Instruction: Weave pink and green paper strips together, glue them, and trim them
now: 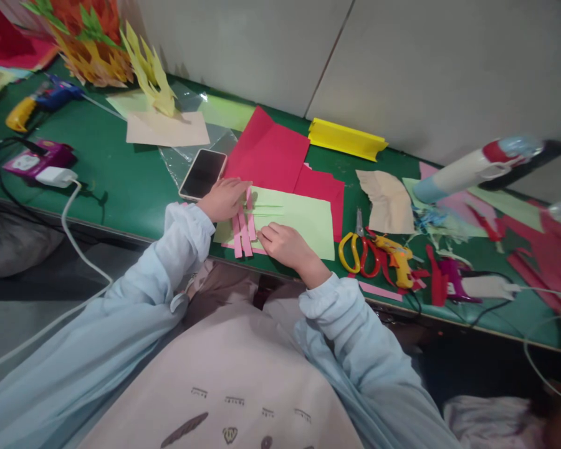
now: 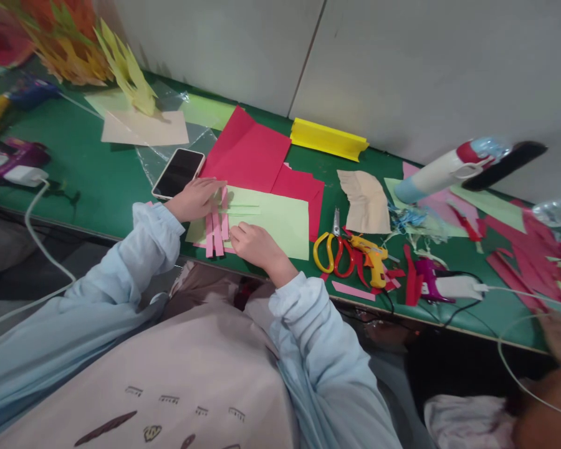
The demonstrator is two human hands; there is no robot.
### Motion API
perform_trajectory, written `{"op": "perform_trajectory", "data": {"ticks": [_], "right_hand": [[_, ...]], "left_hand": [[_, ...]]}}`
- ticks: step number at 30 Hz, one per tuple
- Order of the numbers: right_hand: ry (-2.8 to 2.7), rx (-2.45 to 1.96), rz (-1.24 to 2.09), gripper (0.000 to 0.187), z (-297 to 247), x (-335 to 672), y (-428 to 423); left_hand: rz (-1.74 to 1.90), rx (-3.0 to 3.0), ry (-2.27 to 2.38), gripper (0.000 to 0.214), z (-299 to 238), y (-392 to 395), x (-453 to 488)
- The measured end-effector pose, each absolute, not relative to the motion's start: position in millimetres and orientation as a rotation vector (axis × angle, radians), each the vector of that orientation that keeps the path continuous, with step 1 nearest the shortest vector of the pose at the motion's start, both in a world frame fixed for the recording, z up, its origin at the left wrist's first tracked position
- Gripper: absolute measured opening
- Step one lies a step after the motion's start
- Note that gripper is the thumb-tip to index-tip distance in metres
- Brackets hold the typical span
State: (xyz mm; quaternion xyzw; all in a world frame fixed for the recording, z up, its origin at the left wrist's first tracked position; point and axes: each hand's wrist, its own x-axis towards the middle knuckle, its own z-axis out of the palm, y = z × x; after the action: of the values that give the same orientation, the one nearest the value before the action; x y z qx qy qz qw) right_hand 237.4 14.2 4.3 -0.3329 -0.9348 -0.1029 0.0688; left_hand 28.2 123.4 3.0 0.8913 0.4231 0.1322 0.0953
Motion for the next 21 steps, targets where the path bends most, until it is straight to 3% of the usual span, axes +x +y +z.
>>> {"op": "perform_trajectory", "data": {"ticks": [17, 21], "right_hand": [[-2.793, -1.018, -0.275, 0.03, 4, 236, 20], [-2.811, -1.025, -0.319, 0.032, 6, 235, 20]], "left_hand": [[0.394, 2.644, 1.004, 0.046, 16, 116, 21], [0.453, 2.691, 1.119, 0.049, 17, 113, 11]]}}
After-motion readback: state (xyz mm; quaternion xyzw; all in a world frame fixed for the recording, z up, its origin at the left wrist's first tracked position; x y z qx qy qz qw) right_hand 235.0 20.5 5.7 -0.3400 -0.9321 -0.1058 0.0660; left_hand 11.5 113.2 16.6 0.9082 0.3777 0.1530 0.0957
